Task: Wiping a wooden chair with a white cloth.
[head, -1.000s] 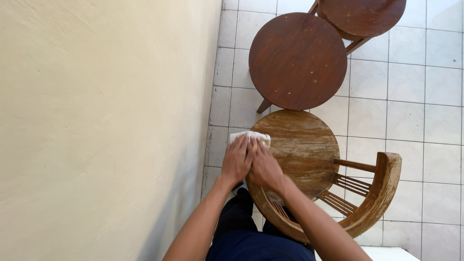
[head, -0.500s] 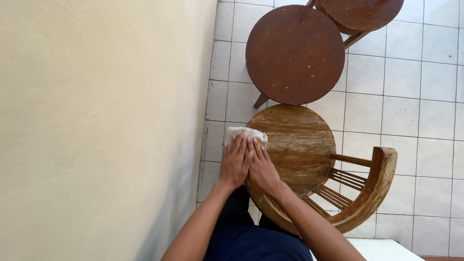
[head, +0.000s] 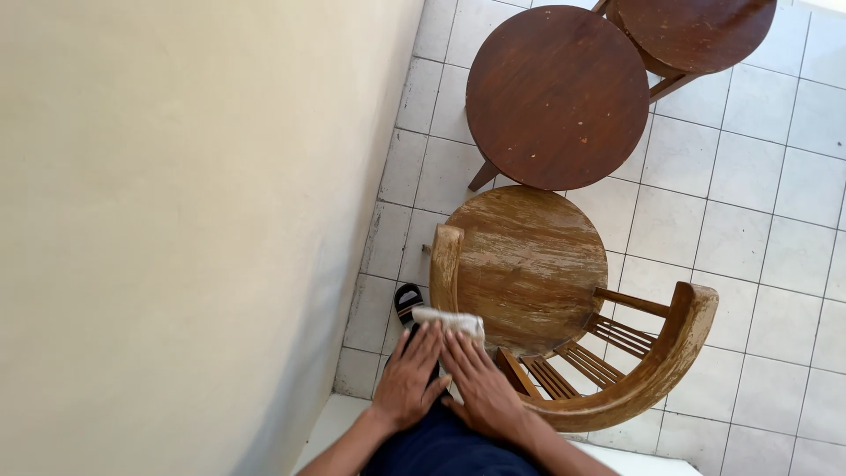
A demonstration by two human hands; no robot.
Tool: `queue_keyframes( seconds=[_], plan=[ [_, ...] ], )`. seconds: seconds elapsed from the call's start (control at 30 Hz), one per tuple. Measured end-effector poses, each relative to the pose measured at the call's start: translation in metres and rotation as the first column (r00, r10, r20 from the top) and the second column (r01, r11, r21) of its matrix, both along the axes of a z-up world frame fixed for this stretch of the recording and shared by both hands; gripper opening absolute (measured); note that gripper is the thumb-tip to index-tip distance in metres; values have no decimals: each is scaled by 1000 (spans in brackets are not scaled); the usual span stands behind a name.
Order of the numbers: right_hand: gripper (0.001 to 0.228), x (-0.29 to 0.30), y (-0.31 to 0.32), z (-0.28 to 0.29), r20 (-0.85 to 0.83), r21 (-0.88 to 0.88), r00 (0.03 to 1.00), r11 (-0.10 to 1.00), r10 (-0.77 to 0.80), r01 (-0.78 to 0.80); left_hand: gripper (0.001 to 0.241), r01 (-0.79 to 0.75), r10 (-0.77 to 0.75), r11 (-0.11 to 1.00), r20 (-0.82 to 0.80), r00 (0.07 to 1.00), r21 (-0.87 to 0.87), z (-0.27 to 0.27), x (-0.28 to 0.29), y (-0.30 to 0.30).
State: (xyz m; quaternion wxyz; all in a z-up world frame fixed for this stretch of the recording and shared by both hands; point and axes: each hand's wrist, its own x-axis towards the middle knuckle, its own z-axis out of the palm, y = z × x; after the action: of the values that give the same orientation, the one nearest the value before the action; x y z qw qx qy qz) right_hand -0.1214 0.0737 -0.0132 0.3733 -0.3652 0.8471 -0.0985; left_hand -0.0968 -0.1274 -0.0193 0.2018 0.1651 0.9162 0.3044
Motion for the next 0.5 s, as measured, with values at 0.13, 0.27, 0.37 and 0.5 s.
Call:
queue_keyframes(
  seconds=[0.13, 0.27, 0.37, 0.5],
  plan=[
    [86, -70, -18, -11, -133, -55, 990, 998, -39, 32, 79, -143, 142, 989, -16, 990, -44, -11, -69, 13],
    [86, -109, -37, 8, -350, 137, 935, 991, 59, -11, 81, -278, 272, 955, -72, 960, -99, -9, -105, 24],
    [91, -79, -21, 10, -215, -24, 975, 999, -52, 48, 80, -306, 299, 947, -85, 951, -94, -12, -73, 38],
    [96, 1, 38, 10, -98, -159, 994, 986, 41, -56, 80, -231, 229, 973, 69, 971, 13, 16, 18, 53]
  ],
)
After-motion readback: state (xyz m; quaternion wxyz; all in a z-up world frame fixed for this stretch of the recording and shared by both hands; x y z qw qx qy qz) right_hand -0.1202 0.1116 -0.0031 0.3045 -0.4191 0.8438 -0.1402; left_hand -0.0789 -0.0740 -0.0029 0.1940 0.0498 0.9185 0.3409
